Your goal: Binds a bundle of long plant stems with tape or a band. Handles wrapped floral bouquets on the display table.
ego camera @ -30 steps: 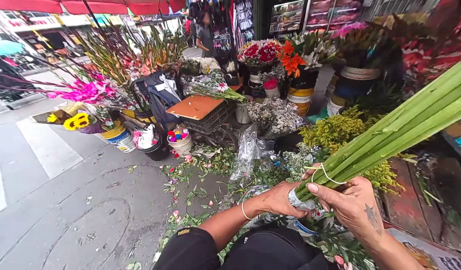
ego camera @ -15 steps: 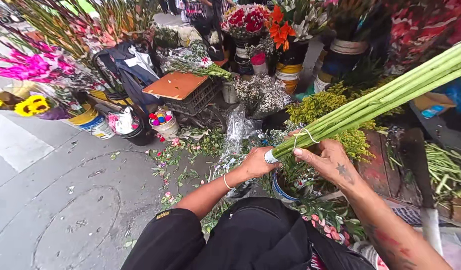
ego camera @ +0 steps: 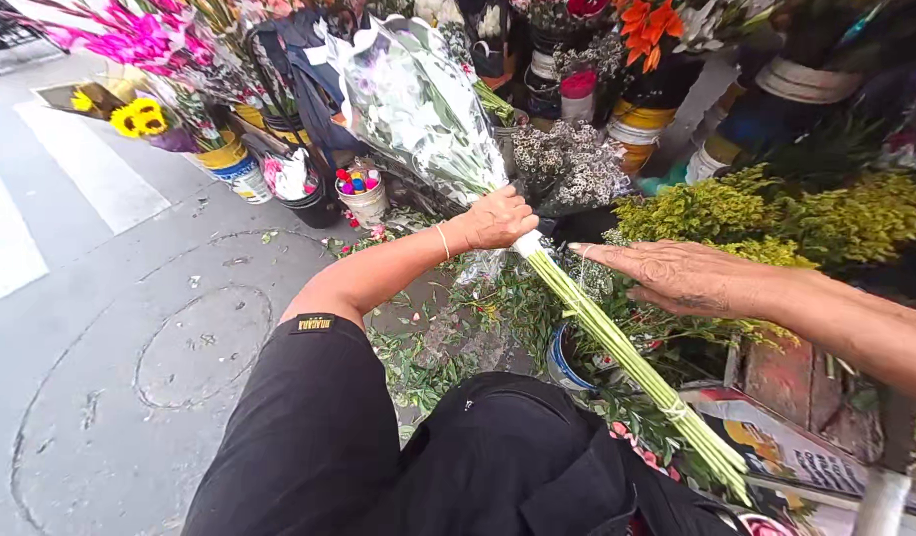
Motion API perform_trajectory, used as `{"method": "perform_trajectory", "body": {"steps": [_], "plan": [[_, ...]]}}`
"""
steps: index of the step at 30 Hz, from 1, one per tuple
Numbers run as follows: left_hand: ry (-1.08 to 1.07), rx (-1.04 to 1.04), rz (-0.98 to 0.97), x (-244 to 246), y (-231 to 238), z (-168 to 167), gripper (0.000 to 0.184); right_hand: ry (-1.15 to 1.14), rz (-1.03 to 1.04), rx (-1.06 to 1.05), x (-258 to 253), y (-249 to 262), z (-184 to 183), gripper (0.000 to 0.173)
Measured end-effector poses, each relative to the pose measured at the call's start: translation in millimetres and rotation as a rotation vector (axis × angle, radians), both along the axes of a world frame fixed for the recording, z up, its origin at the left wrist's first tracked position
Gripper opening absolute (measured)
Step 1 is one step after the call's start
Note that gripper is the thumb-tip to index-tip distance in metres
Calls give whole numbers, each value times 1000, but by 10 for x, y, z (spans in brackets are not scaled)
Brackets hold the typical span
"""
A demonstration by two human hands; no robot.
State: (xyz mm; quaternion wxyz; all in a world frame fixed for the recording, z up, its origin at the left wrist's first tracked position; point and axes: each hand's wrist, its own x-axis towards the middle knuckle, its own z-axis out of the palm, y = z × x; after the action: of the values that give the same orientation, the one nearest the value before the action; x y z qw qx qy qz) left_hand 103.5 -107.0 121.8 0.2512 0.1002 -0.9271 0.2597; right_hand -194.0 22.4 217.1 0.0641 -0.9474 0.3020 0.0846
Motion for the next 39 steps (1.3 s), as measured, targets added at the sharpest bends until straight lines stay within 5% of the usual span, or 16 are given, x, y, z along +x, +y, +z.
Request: {"method": "perform_trajectory", "body": {"steps": [4, 6, 9, 11, 13, 16, 18, 20, 22, 23, 25, 28, 30, 33, 39], "plan": [[-40, 170, 302, -346, 57, 247, 12, -350, -471, 166, 1022, 341, -322, 51], [118, 189, 310, -348, 166, 410, 9, -518, -576, 270, 1269, 461, -734, 78], [339, 141, 112, -175, 390, 581, 17, -808, -435, 321, 932, 142, -1161, 91], [307, 199, -72, -93, 542, 576, 17, -1004, -302, 343, 533, -176, -885, 78], [143, 318, -188, -144, 649, 471, 16, -1200, -132, 444, 315, -287, -368, 46], [-142, 584, -187, -355, 793, 434, 20, -898, 315, 341, 520, -9, 138, 28], [-292, 798, -134, -459, 843, 515, 26, -741, 447, 264, 717, 140, 89, 28], [-344, 914, -209, -500, 903, 534, 28, -1131, 261, 383, 605, 5, -295, 28], [-367, 1007, -288, -547, 1019, 523, 16, -1754, -322, 476, 460, -122, -756, 32], [-356, 1069, -264, -552, 1078, 538, 16, -1815, -699, 411, 403, -156, -918, 30], [-281, 1187, -107, -543, 1173, 580, 20, -1384, -1052, 373, 345, 70, -1154, 15], [-61, 1316, 196, -662, 1173, 592, 26, -1013, -719, 63, 451, 709, -1431, 19], [59, 1363, 343, -798, 1120, 502, 26, -1084, -523, -370, 462, 903, -1382, 17], [145, 1414, 394, -983, 1085, 323, 26, -1157, -532, -865, 337, 787, -1081, 13], [119, 1479, 398, -1238, 1140, 148, 25, -1122, -570, -1088, 176, 507, -1195, 10]]}}
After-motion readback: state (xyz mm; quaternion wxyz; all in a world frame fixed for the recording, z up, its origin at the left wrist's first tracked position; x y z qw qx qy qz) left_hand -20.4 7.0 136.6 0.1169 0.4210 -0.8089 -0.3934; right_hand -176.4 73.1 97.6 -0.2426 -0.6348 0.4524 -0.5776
